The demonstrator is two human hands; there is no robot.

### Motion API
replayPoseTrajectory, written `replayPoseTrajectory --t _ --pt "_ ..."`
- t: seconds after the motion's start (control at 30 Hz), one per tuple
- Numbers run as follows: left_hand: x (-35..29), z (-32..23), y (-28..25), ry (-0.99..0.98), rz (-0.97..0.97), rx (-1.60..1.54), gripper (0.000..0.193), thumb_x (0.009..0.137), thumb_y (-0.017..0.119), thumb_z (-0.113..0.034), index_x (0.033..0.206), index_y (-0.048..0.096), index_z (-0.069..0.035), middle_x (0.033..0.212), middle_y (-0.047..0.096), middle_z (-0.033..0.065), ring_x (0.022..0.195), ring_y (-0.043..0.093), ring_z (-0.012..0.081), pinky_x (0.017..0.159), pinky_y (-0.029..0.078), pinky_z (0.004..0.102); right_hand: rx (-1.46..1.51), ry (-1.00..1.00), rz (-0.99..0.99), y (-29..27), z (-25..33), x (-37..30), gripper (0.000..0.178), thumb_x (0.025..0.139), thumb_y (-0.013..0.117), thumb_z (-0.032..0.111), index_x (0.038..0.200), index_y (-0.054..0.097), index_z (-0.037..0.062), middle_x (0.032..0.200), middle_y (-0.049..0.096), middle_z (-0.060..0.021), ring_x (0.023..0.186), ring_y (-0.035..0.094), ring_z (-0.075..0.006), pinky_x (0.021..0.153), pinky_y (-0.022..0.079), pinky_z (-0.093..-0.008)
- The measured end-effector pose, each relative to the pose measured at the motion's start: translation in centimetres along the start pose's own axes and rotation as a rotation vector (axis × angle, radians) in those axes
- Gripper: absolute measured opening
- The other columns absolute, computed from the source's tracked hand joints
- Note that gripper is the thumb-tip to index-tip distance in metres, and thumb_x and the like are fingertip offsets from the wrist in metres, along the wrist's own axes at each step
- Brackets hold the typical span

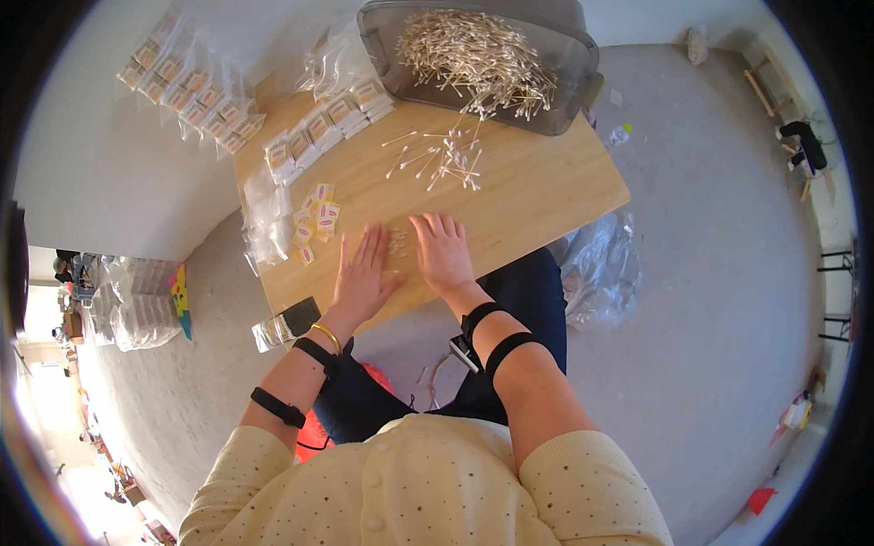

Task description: Sorting cotton swabs and placing them into plastic bags for packaging.

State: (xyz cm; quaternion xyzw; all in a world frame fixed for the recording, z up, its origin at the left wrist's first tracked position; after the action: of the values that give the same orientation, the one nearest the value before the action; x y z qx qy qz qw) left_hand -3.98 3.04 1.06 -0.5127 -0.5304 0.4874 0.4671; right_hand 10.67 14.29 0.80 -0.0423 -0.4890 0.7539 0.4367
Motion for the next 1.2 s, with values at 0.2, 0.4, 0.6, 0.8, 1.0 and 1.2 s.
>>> replayPoseTrajectory --t 0.2,0.4,0.6,0.8,1.0,1.2 --pt "0.6 0.0 -0.1 -0.011 0.016 0.048 0.092 0.098 0.053 -0.059 0.162 0.024 0.001 0.17 0.026 0.0179 0.16 0.018 0.0285 0.127 0.002 0.0607 -0.007 0.001 0.002 0.0 0.0 0.0 0.041 0.092 0.058 0.009 0.132 0.061 0.0053 0.125 0.06 -0.0088 0.121 0.055 -0.0302 0.101 0.042 -0.045" --pt "-0.3 -0.3 -0.4 0.01 -0.001 0.012 0.091 0.098 0.054 -0.058 0.161 0.026 0.001 0.169 0.027 0.0169 0.159 0.02 0.0281 0.127 0.004 0.0605 -0.007 0.001 -0.002 0.0 0.1 0.0 0.041 0.091 0.059 0.009 0.132 0.061 0.0051 0.125 0.06 -0.0091 0.12 0.055 -0.0303 0.101 0.043 -0.0449" --pt "-0.1 -0.5 -0.6 0.0 -0.033 0.004 0.086 0.099 0.054 -0.057 0.16 0.029 0.0 0.165 0.033 0.0167 0.158 0.024 0.0285 0.128 0.003 0.0597 0.01 0.003 0.01 0.1 -0.1 0.0 0.041 0.093 0.059 0.008 0.134 0.059 0.0066 0.125 0.06 -0.0095 0.121 0.054 -0.0308 0.103 0.042 -0.0455" --pt "-0.4 -0.4 -1.3 -0.019 0.043 -0.014 0.084 0.1 0.054 -0.055 0.159 0.031 0.0 0.161 0.04 0.0154 0.155 0.028 0.0287 0.128 0.002 0.0598 0.014 -0.006 -0.006 -0.1 0.0 0.0 0.04 0.092 0.06 0.008 0.131 0.061 0.0056 0.123 0.061 -0.0095 0.119 0.055 -0.0308 0.1 0.043 -0.0453" --pt "-0.7 0.6 -1.5 -0.047 -0.065 -0.048 0.085 0.1 0.053 -0.055 0.161 0.028 -0.002 0.166 0.034 0.0145 0.157 0.025 0.0286 0.128 0.001 0.0593 0.028 0.002 -0.007 0.0 -0.2 0.0 0.039 0.092 0.06 0.007 0.131 0.061 0.0057 0.123 0.061 -0.0099 0.118 0.056 -0.031 0.1 0.043 -0.0452" --pt "-0.9 -0.1 -0.5 0.031 -0.017 -0.016 0.085 0.101 0.051 -0.055 0.163 0.026 -0.003 0.17 0.026 0.0142 0.16 0.018 0.0276 0.127 -0.001 0.0598 0.015 -0.017 -0.028 0.0 0.1 0.1 0.037 0.094 0.06 0.008 0.131 0.061 0.0056 0.123 0.061 -0.0098 0.117 0.056 -0.031 0.099 0.043 -0.0457"
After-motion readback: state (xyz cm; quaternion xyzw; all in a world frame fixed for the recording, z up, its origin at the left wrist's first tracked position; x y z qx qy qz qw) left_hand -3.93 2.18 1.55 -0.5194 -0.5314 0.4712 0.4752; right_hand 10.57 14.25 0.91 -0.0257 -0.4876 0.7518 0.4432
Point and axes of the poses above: each hand's wrist, its own x-axis towards the middle knuckle, its own y-axis out of the palm, z = x × y, the point moved 3 cm from there along x, towards the middle knuckle
